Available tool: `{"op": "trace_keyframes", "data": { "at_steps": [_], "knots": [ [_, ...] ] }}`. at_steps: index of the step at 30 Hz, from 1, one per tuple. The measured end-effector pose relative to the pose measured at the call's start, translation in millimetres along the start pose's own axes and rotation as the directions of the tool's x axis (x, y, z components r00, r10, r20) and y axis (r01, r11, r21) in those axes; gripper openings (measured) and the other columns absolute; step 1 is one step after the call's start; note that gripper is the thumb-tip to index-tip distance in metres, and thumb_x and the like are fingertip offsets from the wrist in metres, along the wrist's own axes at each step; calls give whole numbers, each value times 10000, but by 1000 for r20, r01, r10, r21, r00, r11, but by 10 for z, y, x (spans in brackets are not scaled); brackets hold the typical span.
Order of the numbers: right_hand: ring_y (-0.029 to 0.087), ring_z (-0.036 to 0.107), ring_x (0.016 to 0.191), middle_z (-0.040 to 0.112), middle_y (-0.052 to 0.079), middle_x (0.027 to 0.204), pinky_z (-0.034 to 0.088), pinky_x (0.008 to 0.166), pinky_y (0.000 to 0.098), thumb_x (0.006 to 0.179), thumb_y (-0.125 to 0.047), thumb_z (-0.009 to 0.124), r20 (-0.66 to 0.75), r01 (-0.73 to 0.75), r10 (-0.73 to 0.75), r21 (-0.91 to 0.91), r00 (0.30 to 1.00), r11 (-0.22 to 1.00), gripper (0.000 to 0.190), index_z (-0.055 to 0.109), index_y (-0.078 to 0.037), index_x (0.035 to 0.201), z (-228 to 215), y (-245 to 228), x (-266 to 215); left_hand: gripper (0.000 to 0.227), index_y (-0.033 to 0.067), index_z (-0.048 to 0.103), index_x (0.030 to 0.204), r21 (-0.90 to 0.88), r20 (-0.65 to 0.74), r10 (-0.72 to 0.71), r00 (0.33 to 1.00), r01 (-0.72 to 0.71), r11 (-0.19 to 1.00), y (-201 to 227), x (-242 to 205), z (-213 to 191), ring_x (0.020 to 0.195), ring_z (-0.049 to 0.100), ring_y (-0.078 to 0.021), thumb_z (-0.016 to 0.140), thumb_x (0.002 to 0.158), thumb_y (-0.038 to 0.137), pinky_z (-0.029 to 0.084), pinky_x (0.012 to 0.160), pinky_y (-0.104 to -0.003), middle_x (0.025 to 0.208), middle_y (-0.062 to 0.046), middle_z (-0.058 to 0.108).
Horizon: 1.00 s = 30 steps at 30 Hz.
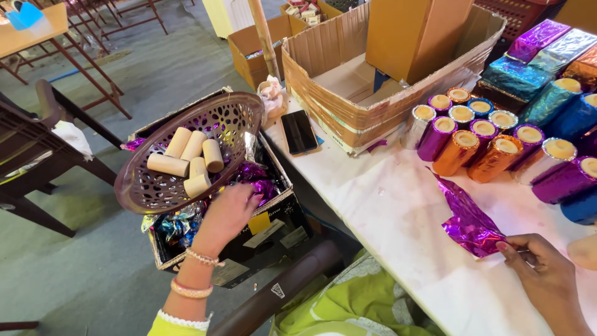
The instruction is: Wrap cylindrical candles in colored foil and secure them for packaging.
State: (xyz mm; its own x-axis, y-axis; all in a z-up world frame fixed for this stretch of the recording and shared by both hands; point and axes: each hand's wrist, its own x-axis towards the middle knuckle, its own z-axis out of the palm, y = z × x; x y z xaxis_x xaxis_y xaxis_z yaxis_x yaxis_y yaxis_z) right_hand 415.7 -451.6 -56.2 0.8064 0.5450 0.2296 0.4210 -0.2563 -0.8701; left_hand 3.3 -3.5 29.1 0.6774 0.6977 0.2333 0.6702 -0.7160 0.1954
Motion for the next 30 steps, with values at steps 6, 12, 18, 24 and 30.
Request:
{"op": "trace_keyframes", "data": {
  "at_steps": [6, 12, 18, 24, 30],
  "knots": [
    [102, 584, 765, 673, 55, 867, 483, 707, 250, 961, -82, 709, 3, 22, -22, -22, 1000, 1000, 174, 695, 34, 1090, -2, 12, -18, 717, 6, 611, 1295, -126, 382, -114, 917, 174, 977, -841, 214, 783, 1272, 555, -396, 293, 1047, 600, 400, 1116, -463, 1330, -246, 599],
    [97, 577, 764, 664, 42, 881, 484, 704, 247, 942, -74, 717, 3, 70, -70, 0, 998, 998, 158, 702, 16, 1070, 50, 122, 45, 704, 64, 532, 1379, 13, 377, -175, 910, 184, 983, -932, 182, 724, 1314, 498, -405, 356, 981, 618, 368, 1103, -483, 1421, -228, 522],
    [81, 606, 753, 667, 26, 846, 514, 667, 242, 939, -113, 718, -30, 1, 2, 98, 1000, 995, 107, 703, -26, 999, 14, 218, 38, 494, 127, 661, 1212, 249, 274, -69, 959, -2, 968, -124, -12, -95, 1112, 676, -330, 500, 966, 524, 558, 930, -479, 1211, -97, 698],
    [87, 624, 777, 684, 20, 914, 528, 688, 248, 945, -133, 704, -28, 11, -2, 338, 1000, 941, 122, 671, -29, 999, -61, -14, 57, 400, 151, 685, 1171, -8, 206, 289, 935, -293, 956, 969, 45, -494, 1061, 680, -307, 593, 907, 437, 566, 889, -451, 1108, -75, 716],
    [117, 630, 836, 680, 31, 939, 524, 763, 293, 995, -164, 655, 62, 27, -72, 547, 995, 837, 137, 655, -27, 1000, -249, -400, -51, 581, 81, 559, 1342, -319, -202, 817, 540, -825, 467, 2545, 390, -459, 1321, 452, -409, 759, 820, 237, 390, 1098, -498, 1370, -173, 536]
  ]
}}
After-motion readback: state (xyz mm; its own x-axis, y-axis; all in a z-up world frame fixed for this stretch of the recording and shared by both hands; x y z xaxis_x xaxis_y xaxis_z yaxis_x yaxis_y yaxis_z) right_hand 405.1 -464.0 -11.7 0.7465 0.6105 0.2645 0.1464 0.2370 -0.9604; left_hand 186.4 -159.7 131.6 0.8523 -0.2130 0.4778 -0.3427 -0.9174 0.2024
